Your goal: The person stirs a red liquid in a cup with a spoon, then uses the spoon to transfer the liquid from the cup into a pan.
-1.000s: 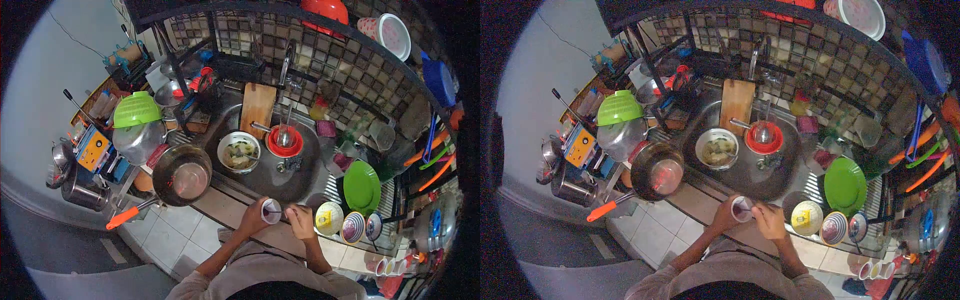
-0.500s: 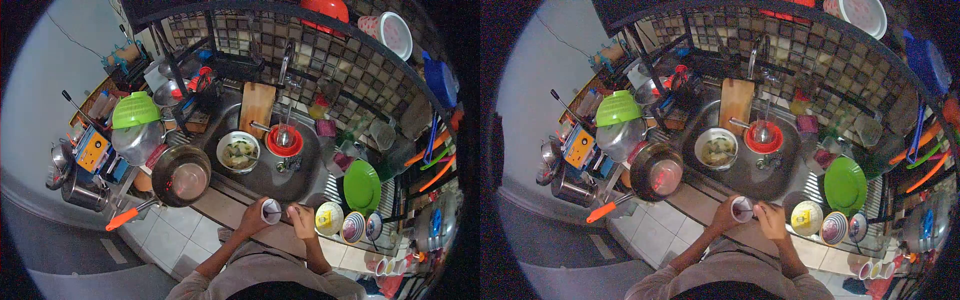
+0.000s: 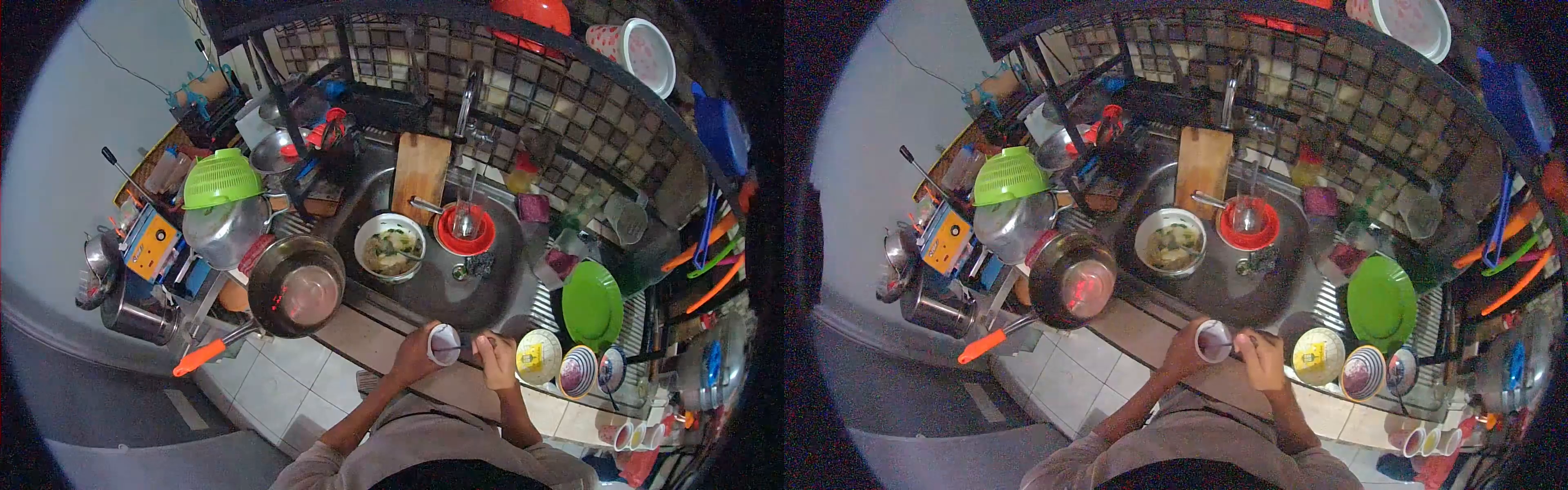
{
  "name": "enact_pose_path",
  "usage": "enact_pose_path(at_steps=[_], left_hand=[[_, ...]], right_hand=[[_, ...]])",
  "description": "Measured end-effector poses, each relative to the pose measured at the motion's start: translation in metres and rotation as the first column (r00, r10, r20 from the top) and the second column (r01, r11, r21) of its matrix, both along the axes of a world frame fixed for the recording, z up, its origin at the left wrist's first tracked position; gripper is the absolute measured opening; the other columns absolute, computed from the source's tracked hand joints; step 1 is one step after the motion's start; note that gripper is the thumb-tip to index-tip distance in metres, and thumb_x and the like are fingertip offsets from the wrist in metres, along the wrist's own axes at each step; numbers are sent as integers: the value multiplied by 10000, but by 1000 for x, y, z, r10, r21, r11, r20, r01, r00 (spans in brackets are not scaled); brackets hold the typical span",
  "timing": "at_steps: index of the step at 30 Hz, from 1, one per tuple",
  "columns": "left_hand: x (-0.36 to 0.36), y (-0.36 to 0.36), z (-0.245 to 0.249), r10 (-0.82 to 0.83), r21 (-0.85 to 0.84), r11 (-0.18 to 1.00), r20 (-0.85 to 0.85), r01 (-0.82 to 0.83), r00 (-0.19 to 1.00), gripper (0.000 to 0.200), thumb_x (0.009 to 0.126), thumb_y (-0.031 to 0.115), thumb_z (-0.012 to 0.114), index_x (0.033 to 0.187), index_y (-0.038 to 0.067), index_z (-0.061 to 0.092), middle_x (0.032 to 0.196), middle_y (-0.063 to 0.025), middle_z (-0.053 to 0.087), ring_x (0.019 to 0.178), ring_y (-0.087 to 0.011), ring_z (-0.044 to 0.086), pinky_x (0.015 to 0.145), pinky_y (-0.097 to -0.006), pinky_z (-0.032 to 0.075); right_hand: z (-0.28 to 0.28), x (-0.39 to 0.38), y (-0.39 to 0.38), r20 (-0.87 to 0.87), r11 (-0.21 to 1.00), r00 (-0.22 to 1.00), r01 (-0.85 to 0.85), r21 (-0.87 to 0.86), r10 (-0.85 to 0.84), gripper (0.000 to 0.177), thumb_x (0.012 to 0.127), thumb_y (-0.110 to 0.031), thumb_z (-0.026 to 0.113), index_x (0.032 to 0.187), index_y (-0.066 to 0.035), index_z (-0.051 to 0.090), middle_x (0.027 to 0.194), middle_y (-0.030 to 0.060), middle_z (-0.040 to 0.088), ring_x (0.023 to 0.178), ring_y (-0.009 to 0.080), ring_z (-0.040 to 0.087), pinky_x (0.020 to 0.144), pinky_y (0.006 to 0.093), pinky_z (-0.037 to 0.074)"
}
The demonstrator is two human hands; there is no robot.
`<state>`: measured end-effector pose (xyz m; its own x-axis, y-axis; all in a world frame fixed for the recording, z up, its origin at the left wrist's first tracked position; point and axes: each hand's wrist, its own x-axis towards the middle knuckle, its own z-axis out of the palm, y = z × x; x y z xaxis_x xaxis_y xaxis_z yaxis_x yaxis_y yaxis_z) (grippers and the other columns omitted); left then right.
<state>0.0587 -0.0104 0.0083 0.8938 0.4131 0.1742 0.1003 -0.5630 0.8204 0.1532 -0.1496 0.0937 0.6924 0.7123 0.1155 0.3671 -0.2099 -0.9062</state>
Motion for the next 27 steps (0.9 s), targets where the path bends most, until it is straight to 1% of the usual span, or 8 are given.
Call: enact_pose_path(at_steps=[3, 6, 9, 12, 15, 22, 24, 27], left_hand=[[1, 0, 3, -3, -73, 997, -14, 2, 1000, 655, 546, 228, 740, 1095, 71, 421, 972, -134, 539, 908, -308, 525, 762, -373, 426], [1, 0, 0, 4, -33, 999, -11, -4, 1000, 651, 542, 229, 743, 1090, 76, 428, 963, -131, 542, 900, -308, 529, 760, -376, 426], [1, -1, -9, 19, -76, 997, 24, -18, 1000, 648, 535, 221, 747, 1084, 77, 433, 955, -129, 545, 884, -308, 536, 753, -378, 429], [1, 0, -5, 3, -10, 1000, 77, -3, 997, 664, 533, 217, 750, 1093, 79, 419, 956, -128, 545, 877, -306, 541, 748, -375, 433], [1, 0, -5, -2, -26, 1000, -11, 2, 1000, 680, 534, 218, 751, 1103, 81, 405, 957, -126, 547, 882, -300, 543, 752, -366, 435], [1, -1, -7, -10, -73, 997, 0, 10, 1000, 686, 541, 219, 749, 1111, 77, 396, 973, -129, 542, 899, -291, 537, 763, -365, 433], [2, 0, -8, -8, -39, 999, 16, 9, 1000, 679, 546, 217, 746, 1110, 73, 397, 977, -131, 539, 904, -291, 534, 769, -365, 429], [1, 0, 1, -7, 17, 1000, 19, 7, 1000, 675, 544, 217, 746, 1106, 73, 402, 974, -132, 539, 903, -290, 534, 770, -362, 427]], right_hand=[[2, -1, 5, 135, 1000, 991, 8, 24, -11, 246, 837, -179, 442, 673, -17, 527, 556, 89, 511, 490, 210, 516, 496, 280, 396], [-5, 0, 1, 20, 1000, 1000, -5, 27, 4, 246, 838, -181, 442, 680, -14, 529, 572, 99, 520, 515, 218, 530, 513, 284, 400], [-3, 0, 4, 94, 1000, 996, 8, 21, -10, 251, 840, -187, 443, 675, -18, 527, 576, 96, 517, 526, 206, 531, 528, 285, 402], [2, 2, 2, 43, 999, 999, -33, 12, 32, 250, 841, -183, 443, 671, -20, 527, 587, 102, 528, 535, 214, 541, 532, 288, 406], [0, -1, 4, 88, 999, 996, 25, 40, -28, 253, 844, -183, 436, 666, -25, 524, 591, 103, 531, 535, 220, 544, 525, 292, 406], [-5, 0, 2, 28, 998, 999, 21, 58, -23, 250, 843, -186, 436, 672, -28, 526, 588, 100, 532, 530, 232, 543, 522, 298, 409], [-4, 2, 3, 160, 1000, 987, -21, -20, 24, 245, 841, -180, 434, 676, -23, 525, 575, 101, 519, 518, 222, 535, 523, 294, 409], [-4, 1, 2, 24, 999, 1000, 0, 33, 0, 238, 840, -175, 432, 681, -25, 525, 568, 99, 507, 512, 213, 527, 520, 292, 407]])
